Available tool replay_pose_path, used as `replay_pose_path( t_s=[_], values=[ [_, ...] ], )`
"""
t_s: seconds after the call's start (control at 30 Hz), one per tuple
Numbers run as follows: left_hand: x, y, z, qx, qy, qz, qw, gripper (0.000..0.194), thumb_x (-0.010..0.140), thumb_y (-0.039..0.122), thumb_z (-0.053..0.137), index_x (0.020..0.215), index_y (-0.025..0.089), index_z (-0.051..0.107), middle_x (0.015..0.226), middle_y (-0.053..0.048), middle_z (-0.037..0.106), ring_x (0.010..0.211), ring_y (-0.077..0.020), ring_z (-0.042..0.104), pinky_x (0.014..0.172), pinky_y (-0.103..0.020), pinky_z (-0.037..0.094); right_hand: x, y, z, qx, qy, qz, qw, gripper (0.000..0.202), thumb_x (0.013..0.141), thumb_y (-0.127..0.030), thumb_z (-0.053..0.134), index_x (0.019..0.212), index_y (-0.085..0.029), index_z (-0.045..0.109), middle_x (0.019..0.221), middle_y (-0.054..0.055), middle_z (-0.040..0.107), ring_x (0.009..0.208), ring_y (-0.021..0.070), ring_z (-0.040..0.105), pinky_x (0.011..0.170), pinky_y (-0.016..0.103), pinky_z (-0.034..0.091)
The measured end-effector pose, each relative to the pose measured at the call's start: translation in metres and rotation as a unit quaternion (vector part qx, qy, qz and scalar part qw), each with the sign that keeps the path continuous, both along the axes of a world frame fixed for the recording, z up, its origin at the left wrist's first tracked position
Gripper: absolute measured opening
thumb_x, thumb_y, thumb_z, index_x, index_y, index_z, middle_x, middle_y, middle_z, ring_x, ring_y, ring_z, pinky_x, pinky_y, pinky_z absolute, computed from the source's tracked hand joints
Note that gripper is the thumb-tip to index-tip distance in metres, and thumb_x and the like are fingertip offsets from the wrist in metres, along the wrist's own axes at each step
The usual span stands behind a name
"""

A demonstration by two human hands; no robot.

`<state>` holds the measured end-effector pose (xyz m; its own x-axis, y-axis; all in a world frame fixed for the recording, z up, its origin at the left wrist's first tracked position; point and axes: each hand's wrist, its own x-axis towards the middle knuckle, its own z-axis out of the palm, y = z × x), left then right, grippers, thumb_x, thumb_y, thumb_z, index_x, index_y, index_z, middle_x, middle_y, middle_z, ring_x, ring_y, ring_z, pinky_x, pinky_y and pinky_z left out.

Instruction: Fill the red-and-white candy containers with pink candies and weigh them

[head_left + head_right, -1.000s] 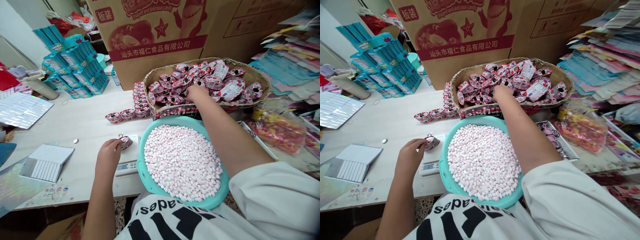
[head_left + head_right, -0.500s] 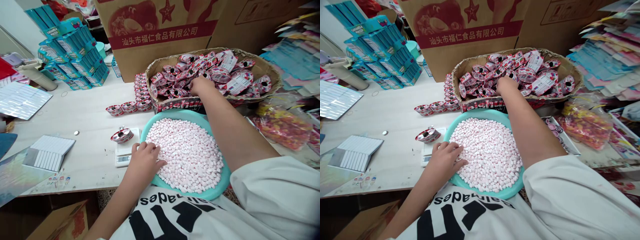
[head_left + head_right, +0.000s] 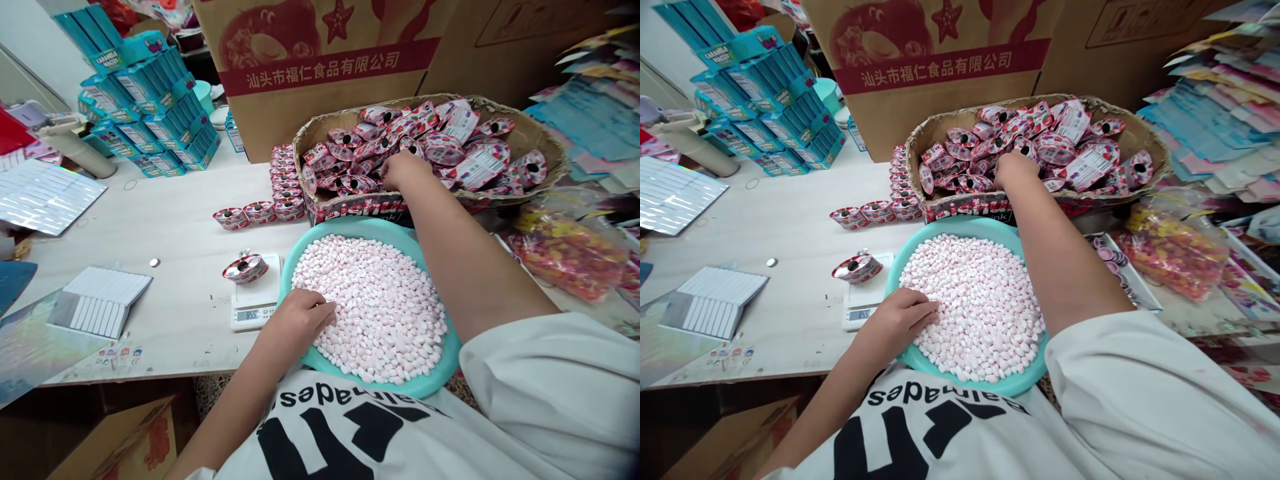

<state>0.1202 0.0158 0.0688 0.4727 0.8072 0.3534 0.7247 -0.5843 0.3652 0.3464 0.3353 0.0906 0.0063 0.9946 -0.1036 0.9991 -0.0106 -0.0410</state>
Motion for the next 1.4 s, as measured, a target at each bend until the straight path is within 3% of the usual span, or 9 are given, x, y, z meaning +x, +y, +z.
replay_pose_path(
  t_s=[0.1, 0.17, 0.33, 0.4, 0.5, 0.73, 1.1, 1.23, 1.4],
  values=[
    [-0.005, 0.005, 0.003, 0.057, -0.031, -0.01, 0.998, 0.015, 0.096, 0.022, 0.058, 0.102, 0.015, 0.07, 0.085, -0.007, 0.071, 0.076, -0.0167, 0.064, 0.07, -0.032, 0.054, -0.001, -0.001, 0.002, -0.002, -0.002, -0.005, 1.0, 0.034, 0.079, -0.031, 0.075, 0.113, -0.031, 0.074, 0.136, 0.013, 0.054, 0.107, 0.0334, 0.064, 0.08, 0.046, 0.052],
    [-0.02, 0.009, 0.008, 0.094, -0.042, 0.017, 0.995, 0.015, 0.094, 0.023, 0.061, 0.104, 0.016, 0.071, 0.088, -0.007, 0.072, 0.077, -0.0165, 0.065, 0.072, -0.031, 0.055, -0.002, -0.001, 0.002, 0.002, -0.002, -0.005, 1.0, 0.034, 0.079, -0.03, 0.075, 0.113, -0.031, 0.075, 0.135, 0.013, 0.055, 0.107, 0.0335, 0.064, 0.081, 0.046, 0.052],
    [-0.089, 0.014, 0.024, 0.101, -0.009, 0.246, 0.964, 0.017, 0.091, 0.029, 0.065, 0.101, 0.019, 0.076, 0.091, -0.006, 0.073, 0.08, -0.0177, 0.068, 0.073, -0.03, 0.055, -0.003, -0.003, 0.003, 0.011, -0.002, -0.007, 1.0, 0.032, 0.08, -0.03, 0.074, 0.112, -0.03, 0.075, 0.134, 0.013, 0.056, 0.108, 0.0332, 0.064, 0.081, 0.046, 0.052],
    [-0.113, 0.014, 0.026, 0.08, 0.018, 0.29, 0.954, 0.02, 0.092, 0.033, 0.064, 0.1, 0.02, 0.077, 0.091, -0.005, 0.074, 0.079, -0.0181, 0.069, 0.072, -0.03, 0.055, -0.004, -0.002, 0.004, 0.008, -0.006, -0.006, 1.0, 0.035, 0.079, -0.026, 0.074, 0.113, -0.03, 0.074, 0.135, 0.012, 0.056, 0.106, 0.0324, 0.064, 0.08, 0.046, 0.053],
    [-0.132, 0.016, 0.022, 0.028, 0.041, 0.299, 0.953, 0.024, 0.091, 0.037, 0.063, 0.101, 0.021, 0.078, 0.093, -0.004, 0.074, 0.076, -0.0168, 0.069, 0.069, -0.028, 0.054, -0.005, -0.003, 0.005, -0.001, -0.005, -0.013, 1.0, 0.037, 0.079, -0.024, 0.073, 0.116, -0.03, 0.073, 0.137, 0.013, 0.055, 0.106, 0.0325, 0.065, 0.081, 0.046, 0.053],
    [-0.133, 0.025, 0.007, -0.019, 0.035, 0.335, 0.941, 0.03, 0.09, 0.041, 0.06, 0.105, 0.022, 0.078, 0.096, -0.004, 0.074, 0.07, -0.0146, 0.065, 0.068, -0.027, 0.052, -0.005, -0.01, 0.011, -0.009, 0.006, -0.011, 1.0, 0.039, 0.078, -0.025, 0.075, 0.116, -0.03, 0.072, 0.137, 0.013, 0.054, 0.111, 0.0327, 0.063, 0.085, 0.046, 0.052],
    [-0.135, 0.026, 0.004, -0.02, 0.018, 0.324, 0.946, 0.026, 0.089, 0.041, 0.062, 0.099, 0.022, 0.078, 0.099, -0.005, 0.073, 0.079, -0.0167, 0.068, 0.071, -0.028, 0.055, -0.004, -0.005, 0.009, -0.005, 0.007, -0.003, 1.0, 0.047, 0.075, -0.026, 0.076, 0.121, -0.031, 0.07, 0.136, 0.014, 0.056, 0.109, 0.0334, 0.064, 0.085, 0.047, 0.054],
    [-0.134, 0.021, 0.006, 0.018, 0.01, 0.333, 0.943, 0.028, 0.089, 0.042, 0.064, 0.101, 0.021, 0.078, 0.096, -0.005, 0.072, 0.074, -0.0158, 0.066, 0.068, -0.029, 0.055, -0.004, -0.006, 0.01, -0.006, 0.013, -0.007, 1.0, 0.047, 0.076, -0.028, 0.078, 0.122, -0.032, 0.069, 0.136, 0.014, 0.055, 0.112, 0.0346, 0.063, 0.086, 0.047, 0.053],
    [-0.134, 0.01, 0.021, 0.099, -0.002, 0.384, 0.918, 0.027, 0.09, 0.039, 0.065, 0.109, 0.023, 0.075, 0.092, -0.004, 0.07, 0.069, -0.0129, 0.061, 0.058, -0.026, 0.052, -0.003, -0.005, 0.008, -0.005, 0.009, -0.006, 1.0, 0.045, 0.077, -0.029, 0.077, 0.121, -0.03, 0.07, 0.135, 0.014, 0.055, 0.113, 0.0338, 0.062, 0.087, 0.046, 0.052]
  ],
)
